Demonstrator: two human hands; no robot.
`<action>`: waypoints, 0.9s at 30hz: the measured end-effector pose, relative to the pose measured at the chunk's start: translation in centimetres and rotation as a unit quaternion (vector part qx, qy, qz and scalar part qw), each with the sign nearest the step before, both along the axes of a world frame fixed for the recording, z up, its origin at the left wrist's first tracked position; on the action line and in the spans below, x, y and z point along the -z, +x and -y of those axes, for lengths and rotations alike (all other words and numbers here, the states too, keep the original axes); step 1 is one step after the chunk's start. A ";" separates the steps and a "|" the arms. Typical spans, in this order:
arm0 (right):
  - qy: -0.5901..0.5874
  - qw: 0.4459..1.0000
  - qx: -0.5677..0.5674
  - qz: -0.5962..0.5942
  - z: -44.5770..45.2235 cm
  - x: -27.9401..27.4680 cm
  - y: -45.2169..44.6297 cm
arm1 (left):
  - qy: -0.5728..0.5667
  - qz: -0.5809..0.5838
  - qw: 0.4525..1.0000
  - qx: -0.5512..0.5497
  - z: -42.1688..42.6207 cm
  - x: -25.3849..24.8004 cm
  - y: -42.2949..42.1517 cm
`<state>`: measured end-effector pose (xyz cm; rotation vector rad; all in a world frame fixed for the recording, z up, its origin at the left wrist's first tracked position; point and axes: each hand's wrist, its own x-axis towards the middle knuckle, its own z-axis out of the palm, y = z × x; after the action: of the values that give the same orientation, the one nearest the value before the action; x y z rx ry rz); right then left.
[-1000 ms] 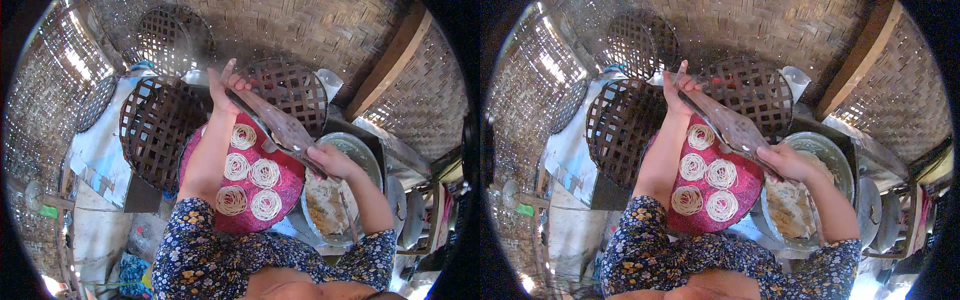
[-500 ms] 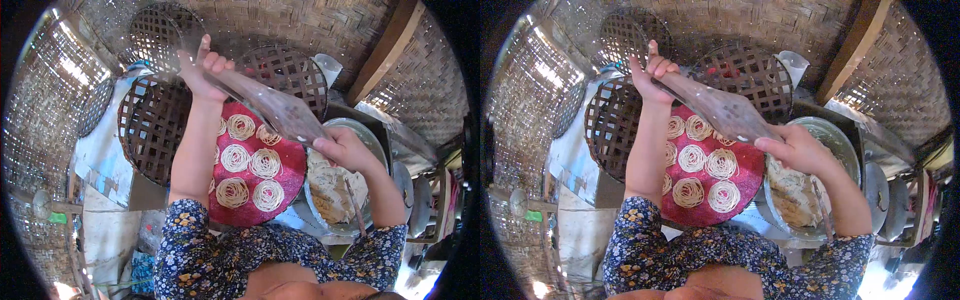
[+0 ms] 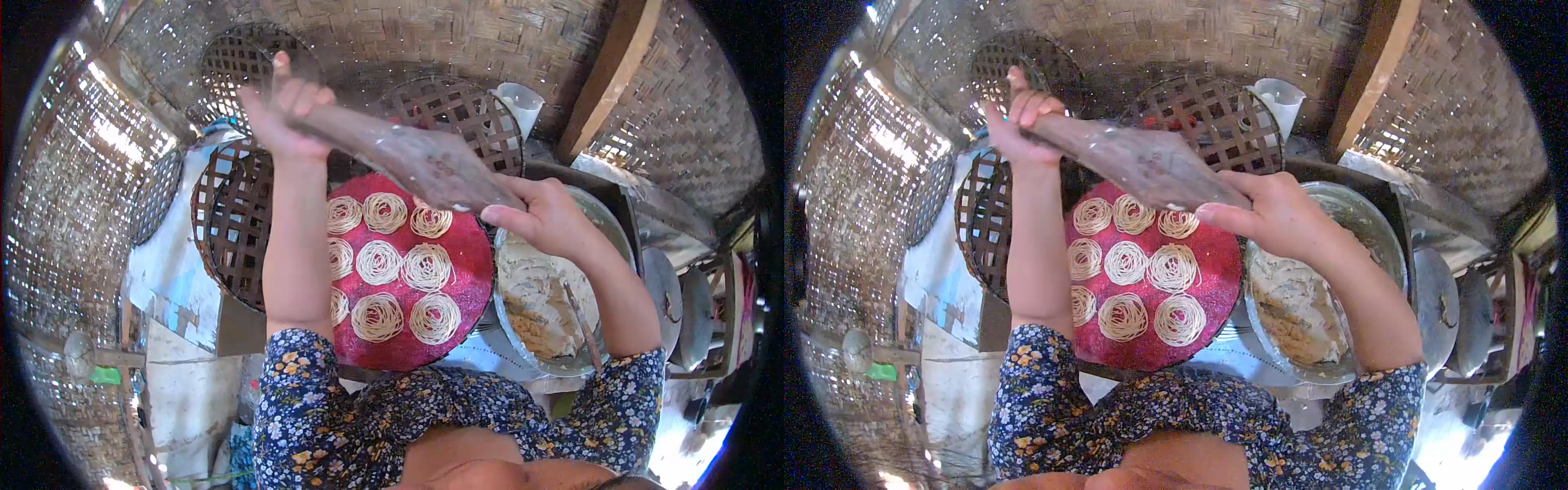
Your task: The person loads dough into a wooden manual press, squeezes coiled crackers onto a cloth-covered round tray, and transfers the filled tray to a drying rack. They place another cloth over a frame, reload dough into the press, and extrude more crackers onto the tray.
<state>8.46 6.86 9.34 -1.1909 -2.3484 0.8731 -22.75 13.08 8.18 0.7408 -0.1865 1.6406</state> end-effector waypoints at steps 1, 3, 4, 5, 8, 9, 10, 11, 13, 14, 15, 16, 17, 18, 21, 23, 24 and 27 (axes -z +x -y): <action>-0.002 1.000 -0.008 -0.002 0.1 0.3 -0.1 | -0.003 -0.004 1.000 0.014 0.4 0.1 -0.4; -0.021 1.000 -0.016 -0.011 0.6 0.8 0.3 | -0.038 -0.004 0.999 -0.005 1.5 0.5 -0.1; -0.030 0.999 -0.013 0.007 1.0 0.8 0.6 | -0.050 -0.004 0.999 -0.005 2.1 0.6 0.3; -0.039 0.999 -0.011 0.026 1.4 0.8 1.1 | -0.063 -0.003 0.998 -0.006 2.6 0.8 0.8; -0.040 0.999 -0.001 0.022 2.0 2.1 2.8 | -0.077 -0.001 0.997 0.013 2.8 2.1 2.5; -0.033 0.999 0.001 0.026 2.2 2.4 3.4 | -0.079 0.002 0.997 0.019 2.7 2.6 3.0; -0.035 0.999 0.007 0.010 2.5 2.5 3.7 | -0.072 0.007 0.997 0.034 2.3 3.0 3.5; -0.036 0.999 0.013 -0.005 2.7 2.5 4.0 | -0.064 0.010 0.996 0.053 2.0 3.2 4.0; -0.050 0.998 0.025 0.006 2.9 2.4 4.7 | -0.048 0.013 0.994 0.093 1.5 3.4 5.2; -0.064 0.997 0.031 0.032 2.9 2.2 5.1 | -0.028 0.042 0.986 0.162 1.2 3.7 5.7; -0.079 0.995 0.037 0.058 2.9 2.2 5.4 | -0.079 -0.023 0.987 0.138 1.1 4.2 6.5; -0.082 0.994 0.044 0.054 3.0 2.3 5.5 | -0.127 -0.088 0.982 0.112 1.0 4.8 7.6; -0.085 0.994 0.051 0.048 3.0 2.6 5.7 | -0.173 -0.154 0.969 0.084 0.9 5.5 8.8; -0.088 0.994 0.059 0.042 3.0 2.9 5.7 | -0.192 -0.292 0.936 0.043 0.9 6.2 10.4; -0.077 0.995 0.067 0.009 2.7 3.7 5.9 | -0.216 -0.541 0.813 -0.003 1.7 10.3 12.3; -0.098 0.992 0.079 0.003 2.6 3.6 5.9 | -0.216 -0.590 0.777 0.032 1.6 11.6 12.3; -0.109 0.990 0.085 -0.001 2.5 3.5 5.9 | -0.214 -0.582 0.782 0.070 1.4 11.6 12.1; -0.130 0.986 0.101 0.005 2.2 3.5 6.0 | -0.219 -0.583 0.772 0.126 1.0 12.5 11.6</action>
<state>14.49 4.61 5.80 -1.5071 -2.1201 1.1278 -11.13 12.03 -4.29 1.1632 0.9270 0.6784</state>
